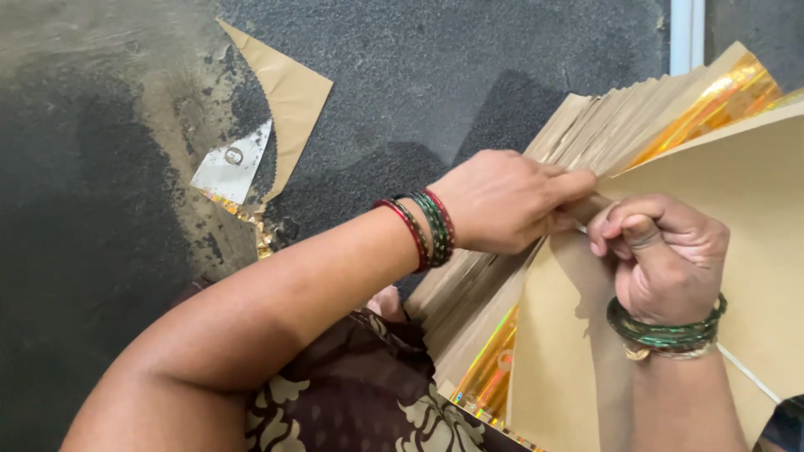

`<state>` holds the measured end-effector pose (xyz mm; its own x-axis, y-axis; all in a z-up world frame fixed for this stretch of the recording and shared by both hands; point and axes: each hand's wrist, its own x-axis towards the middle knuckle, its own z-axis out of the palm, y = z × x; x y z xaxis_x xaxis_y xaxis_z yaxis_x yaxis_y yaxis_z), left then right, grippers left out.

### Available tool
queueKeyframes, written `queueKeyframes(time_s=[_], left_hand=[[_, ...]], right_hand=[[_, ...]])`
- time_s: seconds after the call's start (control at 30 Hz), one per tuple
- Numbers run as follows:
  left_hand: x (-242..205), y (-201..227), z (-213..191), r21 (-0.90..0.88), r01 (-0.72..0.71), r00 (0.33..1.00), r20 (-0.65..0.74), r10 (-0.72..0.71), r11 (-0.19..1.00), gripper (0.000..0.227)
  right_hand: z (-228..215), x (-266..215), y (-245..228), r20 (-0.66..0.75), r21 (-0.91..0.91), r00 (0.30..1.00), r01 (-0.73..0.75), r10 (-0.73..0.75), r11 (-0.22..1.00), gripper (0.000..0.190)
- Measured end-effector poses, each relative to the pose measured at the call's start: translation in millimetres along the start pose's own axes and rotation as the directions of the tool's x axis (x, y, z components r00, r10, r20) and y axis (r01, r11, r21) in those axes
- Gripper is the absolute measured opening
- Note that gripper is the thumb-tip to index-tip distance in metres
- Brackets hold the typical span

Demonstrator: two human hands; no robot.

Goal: The person aligns a stack of gold-foiled paper sheets on their lap, then wraps a white plastic tie around the stack and secures it with a knot. The person adjusts the stack and the tie to ensure it is tight.

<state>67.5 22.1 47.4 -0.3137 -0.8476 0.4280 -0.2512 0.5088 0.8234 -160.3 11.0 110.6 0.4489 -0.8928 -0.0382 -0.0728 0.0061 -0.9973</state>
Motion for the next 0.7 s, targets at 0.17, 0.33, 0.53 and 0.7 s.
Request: queueKeyframes(time_s=[0.17, 0.33, 0.53, 0.7], left_hand=[[3.0, -14.9, 4.8, -0.01, 0.01, 0.997, 0.077, -0.009, 1.0, 0.024], [2.9, -32.1, 16.4, -0.076, 0.014, 0.999, 0.041, -0.011, 0.997, 0.009], [-5.4, -34.7, 38.5, -0.548, 0.399, 0.915, 0.192, -0.354, 0.735, 0.004], [-21.7, -58.6, 71.1, -0.819, 0.301, 0.937, 0.16, -0.31, 0.489, 0.007]], right_hand=[[4.7, 1.0, -4.6, -0.025, 0.011, 1.0, -0.001, 0.001, 1.0, 0.029], [-1.6, -5.9, -10.7, -0.056, -0.184, 0.993, -0.11, 0.102, 0.977, 0.017], [-3.1, -2.4, -23.2, 0.006, -0.302, 0.991, -0.126, 0.134, 0.945, 0.02], [14.6, 11.0, -34.9, 0.031, -0.402, 0.988, -0.125, 0.15, 0.907, 0.017]])
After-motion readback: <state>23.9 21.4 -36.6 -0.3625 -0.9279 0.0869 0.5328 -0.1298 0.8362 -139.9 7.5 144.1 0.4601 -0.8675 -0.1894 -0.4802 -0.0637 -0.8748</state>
